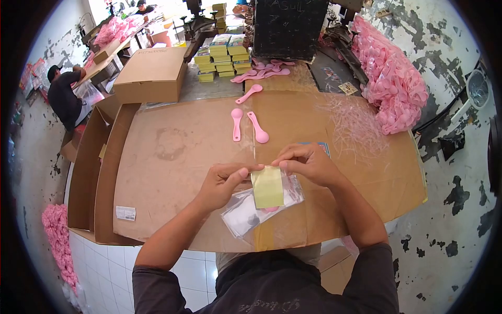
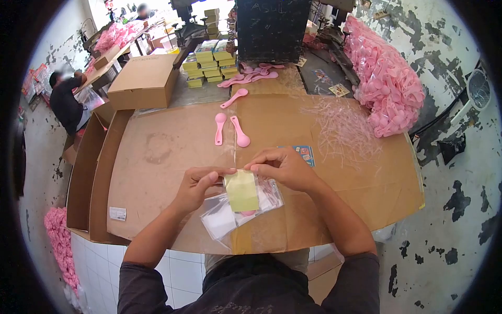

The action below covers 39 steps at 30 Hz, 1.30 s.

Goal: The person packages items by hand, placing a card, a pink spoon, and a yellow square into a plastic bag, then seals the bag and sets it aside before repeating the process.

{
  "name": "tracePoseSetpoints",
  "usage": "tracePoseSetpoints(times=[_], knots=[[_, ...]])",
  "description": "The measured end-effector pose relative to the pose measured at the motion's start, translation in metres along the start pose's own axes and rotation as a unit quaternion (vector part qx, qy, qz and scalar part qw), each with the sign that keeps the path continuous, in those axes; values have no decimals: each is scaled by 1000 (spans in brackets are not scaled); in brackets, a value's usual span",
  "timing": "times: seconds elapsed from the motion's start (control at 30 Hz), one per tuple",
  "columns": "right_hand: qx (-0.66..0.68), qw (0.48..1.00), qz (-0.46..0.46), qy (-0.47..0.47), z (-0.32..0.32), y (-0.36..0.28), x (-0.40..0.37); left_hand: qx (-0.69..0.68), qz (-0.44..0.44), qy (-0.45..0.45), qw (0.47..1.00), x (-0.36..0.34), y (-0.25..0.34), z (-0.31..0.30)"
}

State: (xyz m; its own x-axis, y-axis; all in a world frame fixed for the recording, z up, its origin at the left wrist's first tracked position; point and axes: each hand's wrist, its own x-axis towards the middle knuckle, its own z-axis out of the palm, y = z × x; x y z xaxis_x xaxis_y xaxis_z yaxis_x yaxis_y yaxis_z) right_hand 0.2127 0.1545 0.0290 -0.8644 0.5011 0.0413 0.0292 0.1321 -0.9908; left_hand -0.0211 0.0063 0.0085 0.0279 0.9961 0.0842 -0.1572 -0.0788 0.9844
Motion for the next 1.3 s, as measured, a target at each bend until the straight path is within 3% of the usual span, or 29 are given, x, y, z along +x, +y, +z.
tracePoseSetpoints(times=[0.1,0.4,0.5,0.6,0.8,0.9,1.0,1.07,1.13,1.2,1.23,1.3], knots=[[-3,1000,-30,-2,3,2,1,-20,-49,32,998,2,-1,4],[40,999,13,13,3,17,4,6,-54,27,998,6,-12,4],[51,999,-5,19,12,4,3,12,-24,58,998,5,-10,6],[-16,999,-8,-33,20,-7,-2,63,15,46,997,5,-11,-1],[23,999,-19,-27,10,-1,5,-43,70,105,991,4,11,23],[43,998,-41,-31,12,-16,6,37,-50,-8,998,1,13,-3],[-123,990,35,67,-7,-37,4,48,-33,63,996,0,30,-31],[-287,952,-8,105,-35,-27,3,-34,102,219,970,-3,34,-62],[-386,911,-40,137,-64,-4,-6,-88,253,379,886,-5,42,-101],[-424,888,-63,164,-82,13,-14,-159,351,433,814,-8,76,-100],[-450,877,-64,157,-83,14,-18,-213,321,456,803,-9,84,-99],[-498,853,-66,141,-80,13,-29,-113,275,425,855,-4,66,-97]])
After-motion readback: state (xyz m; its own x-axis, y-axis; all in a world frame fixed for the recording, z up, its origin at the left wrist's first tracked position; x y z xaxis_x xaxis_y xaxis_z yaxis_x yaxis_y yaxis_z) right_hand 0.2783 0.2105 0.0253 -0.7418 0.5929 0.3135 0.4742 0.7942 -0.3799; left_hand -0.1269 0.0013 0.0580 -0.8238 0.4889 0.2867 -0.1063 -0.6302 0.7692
